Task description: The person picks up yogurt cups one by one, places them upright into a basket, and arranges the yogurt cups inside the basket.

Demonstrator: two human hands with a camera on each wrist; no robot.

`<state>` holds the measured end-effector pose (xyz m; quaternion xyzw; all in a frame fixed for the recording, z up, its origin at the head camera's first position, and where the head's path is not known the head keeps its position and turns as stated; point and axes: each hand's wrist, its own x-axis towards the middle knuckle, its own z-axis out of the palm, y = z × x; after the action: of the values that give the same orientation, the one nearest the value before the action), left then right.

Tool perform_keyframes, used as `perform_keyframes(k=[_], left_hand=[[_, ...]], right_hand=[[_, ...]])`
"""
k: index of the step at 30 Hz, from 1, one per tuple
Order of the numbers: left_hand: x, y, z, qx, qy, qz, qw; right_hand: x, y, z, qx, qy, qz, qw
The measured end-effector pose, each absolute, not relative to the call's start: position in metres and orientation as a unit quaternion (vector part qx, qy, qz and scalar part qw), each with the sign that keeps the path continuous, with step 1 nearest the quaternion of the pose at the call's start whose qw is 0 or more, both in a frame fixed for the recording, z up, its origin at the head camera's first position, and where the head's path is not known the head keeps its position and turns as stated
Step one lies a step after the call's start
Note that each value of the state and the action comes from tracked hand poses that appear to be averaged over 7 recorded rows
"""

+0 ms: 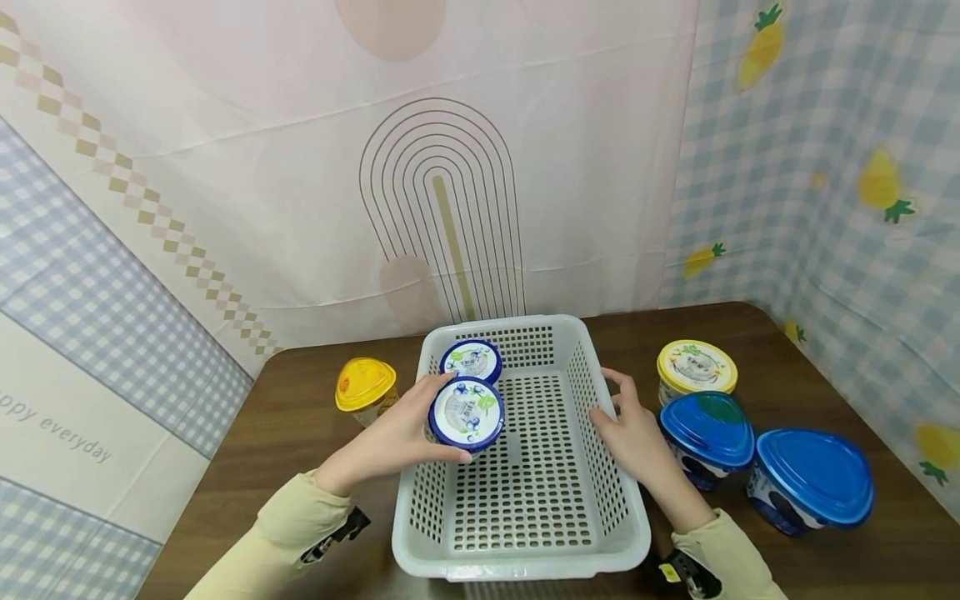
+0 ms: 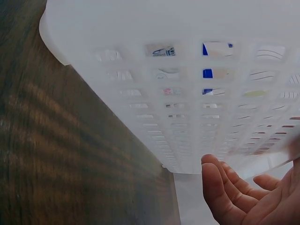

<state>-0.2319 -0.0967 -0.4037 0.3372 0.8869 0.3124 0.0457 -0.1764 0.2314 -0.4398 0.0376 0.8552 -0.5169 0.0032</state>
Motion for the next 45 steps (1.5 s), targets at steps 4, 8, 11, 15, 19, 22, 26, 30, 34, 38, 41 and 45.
perform_keyframes(k=[4,8,11,15,19,22,26,30,34,38,41,45], left_hand=[[-0.234,-0.095,-0.409,0.335,0.897,0.285,0.033],[-0.235,-0.093,-0.414,0.329,0.906,0.266,0.022],[-0.235,-0.091,-0.418,0.33,0.908,0.259,0.008],[-0.236,-0.088,-0.42,0.337,0.909,0.243,-0.014],[-0.236,-0.086,-0.423,0.342,0.915,0.212,-0.038],[-0.236,-0.084,-0.424,0.343,0.918,0.191,-0.051],[-0.236,-0.083,-0.423,0.345,0.92,0.177,-0.054],[-0.235,-0.083,-0.423,0.346,0.921,0.17,-0.049],[-0.235,-0.084,-0.424,0.347,0.923,0.158,-0.044],[-0.234,-0.086,-0.424,0.35,0.924,0.149,-0.044],[-0.234,-0.086,-0.423,0.353,0.924,0.142,-0.042],[-0.233,-0.087,-0.421,0.355,0.924,0.138,-0.035]], right_hand=[[-0.176,0.231,-0.44,0.04,0.856,-0.516,0.003],[-0.177,0.231,-0.44,0.039,0.855,-0.517,0.004],[-0.177,0.232,-0.441,0.038,0.857,-0.514,0.004],[-0.178,0.234,-0.442,0.035,0.858,-0.512,0.001],[-0.178,0.234,-0.442,0.035,0.857,-0.514,0.0],[-0.178,0.233,-0.442,0.036,0.857,-0.514,0.0],[-0.179,0.234,-0.443,0.036,0.856,-0.515,0.0],[-0.178,0.234,-0.443,0.037,0.855,-0.517,0.001],[-0.178,0.233,-0.443,0.038,0.855,-0.517,0.004],[-0.177,0.233,-0.443,0.038,0.855,-0.517,0.006],[-0.177,0.234,-0.442,0.033,0.855,-0.517,0.004],[-0.177,0.234,-0.441,0.033,0.854,-0.519,0.005]])
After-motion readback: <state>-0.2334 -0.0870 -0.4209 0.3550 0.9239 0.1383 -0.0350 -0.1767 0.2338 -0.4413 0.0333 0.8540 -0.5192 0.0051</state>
